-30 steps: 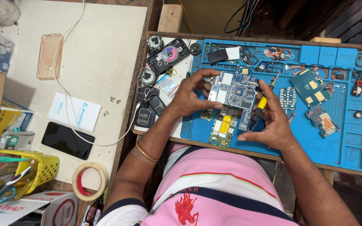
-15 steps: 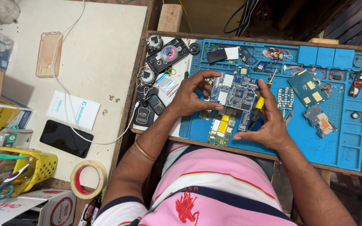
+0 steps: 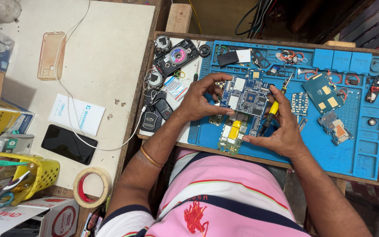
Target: The person repairs a laptop motherboard at a workbench. They hold the board with one hand and use a yellow-handled screwdriver to unscrew and reposition components, turning the board over and working on different sections while other boards and tools lie on the blue mat.
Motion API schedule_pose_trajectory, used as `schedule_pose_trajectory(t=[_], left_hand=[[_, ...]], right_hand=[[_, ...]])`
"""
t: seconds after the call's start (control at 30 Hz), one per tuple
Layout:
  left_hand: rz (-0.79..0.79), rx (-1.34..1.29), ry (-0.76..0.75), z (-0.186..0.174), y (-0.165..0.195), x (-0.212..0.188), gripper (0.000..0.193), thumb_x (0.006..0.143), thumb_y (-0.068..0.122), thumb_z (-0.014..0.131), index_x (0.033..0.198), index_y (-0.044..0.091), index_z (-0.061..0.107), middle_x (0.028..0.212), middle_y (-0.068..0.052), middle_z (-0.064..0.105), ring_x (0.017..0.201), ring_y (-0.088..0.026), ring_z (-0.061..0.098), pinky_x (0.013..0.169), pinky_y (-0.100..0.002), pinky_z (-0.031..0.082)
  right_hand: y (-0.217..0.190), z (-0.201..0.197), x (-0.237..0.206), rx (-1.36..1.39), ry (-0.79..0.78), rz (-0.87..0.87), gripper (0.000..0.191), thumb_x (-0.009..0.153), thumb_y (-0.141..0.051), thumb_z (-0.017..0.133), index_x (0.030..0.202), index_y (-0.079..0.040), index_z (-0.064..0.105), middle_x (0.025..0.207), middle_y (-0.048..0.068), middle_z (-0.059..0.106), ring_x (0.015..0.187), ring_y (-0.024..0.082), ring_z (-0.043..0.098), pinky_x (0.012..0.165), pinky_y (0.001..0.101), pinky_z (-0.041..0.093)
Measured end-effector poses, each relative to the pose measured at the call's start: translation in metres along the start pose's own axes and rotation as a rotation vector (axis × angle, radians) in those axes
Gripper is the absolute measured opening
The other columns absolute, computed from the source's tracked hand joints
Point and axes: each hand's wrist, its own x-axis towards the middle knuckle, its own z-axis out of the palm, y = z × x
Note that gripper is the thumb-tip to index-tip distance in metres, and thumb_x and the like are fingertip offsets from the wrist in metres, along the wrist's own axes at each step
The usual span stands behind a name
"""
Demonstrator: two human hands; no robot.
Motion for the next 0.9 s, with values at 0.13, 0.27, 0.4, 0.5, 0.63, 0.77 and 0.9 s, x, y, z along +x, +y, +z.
schedule_pose_trajectory(t=[0.13, 0.27, 0.4, 0.5, 0.63, 0.77, 0.9], left_hand=[[0.016, 0.025, 0.006, -0.0002, -0.0006, 0.0006, 0.088, 0.067, 0.021, 0.102, 0.144, 0.019, 0.060, 0.096, 0.004, 0.070, 0.086, -0.004, 0.063, 0.076, -0.022, 0.054], [0.068, 0.056, 0.010, -0.0005, -0.0009, 0.0004, 0.095, 0.066, 0.024, 0.102, 0.149, 0.020, 0.056, 0.122, 0.000, 0.071, 0.090, -0.006, 0.065, 0.078, -0.023, 0.056], [0.069, 0.089, 0.004, 0.0004, -0.0013, 0.0000, 0.100, 0.065, 0.027, 0.102, 0.152, 0.022, 0.054, 0.134, -0.001, 0.070, 0.092, -0.008, 0.066, 0.079, -0.023, 0.058], [0.069, 0.103, -0.003, 0.0003, -0.0017, -0.0001, 0.099, 0.068, 0.028, 0.102, 0.154, 0.024, 0.054, 0.130, -0.001, 0.072, 0.092, -0.008, 0.066, 0.079, -0.023, 0.058], [0.081, 0.115, 0.017, 0.0001, -0.0026, 0.0003, 0.095, 0.067, 0.028, 0.102, 0.150, 0.024, 0.056, 0.128, -0.002, 0.073, 0.091, -0.008, 0.067, 0.078, -0.024, 0.059], [0.085, 0.129, 0.030, 0.0000, -0.0029, 0.0015, 0.093, 0.064, 0.030, 0.102, 0.146, 0.023, 0.059, 0.125, -0.002, 0.073, 0.091, -0.008, 0.070, 0.077, -0.025, 0.060], [0.122, 0.171, 0.043, -0.0008, -0.0014, 0.0018, 0.091, 0.064, 0.033, 0.102, 0.144, 0.022, 0.061, 0.126, -0.002, 0.073, 0.091, -0.009, 0.071, 0.077, -0.025, 0.061]], right_hand=[[-0.0008, 0.0005, 0.0006, 0.003, 0.006, -0.020, 0.131, 0.058, -0.025, 0.098, 0.162, -0.007, 0.020, 0.150, 0.022, 0.046, 0.139, 0.031, 0.054, 0.116, 0.0457, 0.050], [-0.0012, 0.0009, 0.0006, -0.012, 0.008, -0.019, 0.132, 0.059, -0.026, 0.098, 0.162, -0.007, 0.019, 0.149, 0.021, 0.046, 0.138, 0.031, 0.055, 0.115, 0.0448, 0.052], [-0.0014, 0.0013, -0.0001, -0.031, 0.012, -0.036, 0.132, 0.059, -0.027, 0.098, 0.163, -0.007, 0.019, 0.151, 0.022, 0.045, 0.139, 0.032, 0.054, 0.116, 0.0456, 0.051], [-0.0012, 0.0004, -0.0001, -0.071, 0.021, -0.026, 0.133, 0.058, -0.029, 0.098, 0.163, -0.007, 0.018, 0.149, 0.022, 0.045, 0.138, 0.031, 0.055, 0.114, 0.0452, 0.052], [-0.0008, 0.0011, -0.0006, -0.080, 0.022, -0.026, 0.133, 0.059, -0.029, 0.098, 0.163, -0.007, 0.018, 0.150, 0.022, 0.045, 0.139, 0.032, 0.055, 0.113, 0.0453, 0.053], [0.0001, 0.0020, -0.0005, -0.078, 0.023, -0.028, 0.133, 0.060, -0.030, 0.098, 0.163, -0.008, 0.017, 0.151, 0.022, 0.045, 0.139, 0.032, 0.055, 0.113, 0.0454, 0.053], [0.0006, 0.0024, -0.0006, -0.081, 0.025, -0.039, 0.134, 0.060, -0.029, 0.098, 0.163, -0.007, 0.016, 0.151, 0.023, 0.044, 0.139, 0.032, 0.055, 0.113, 0.0455, 0.053]])
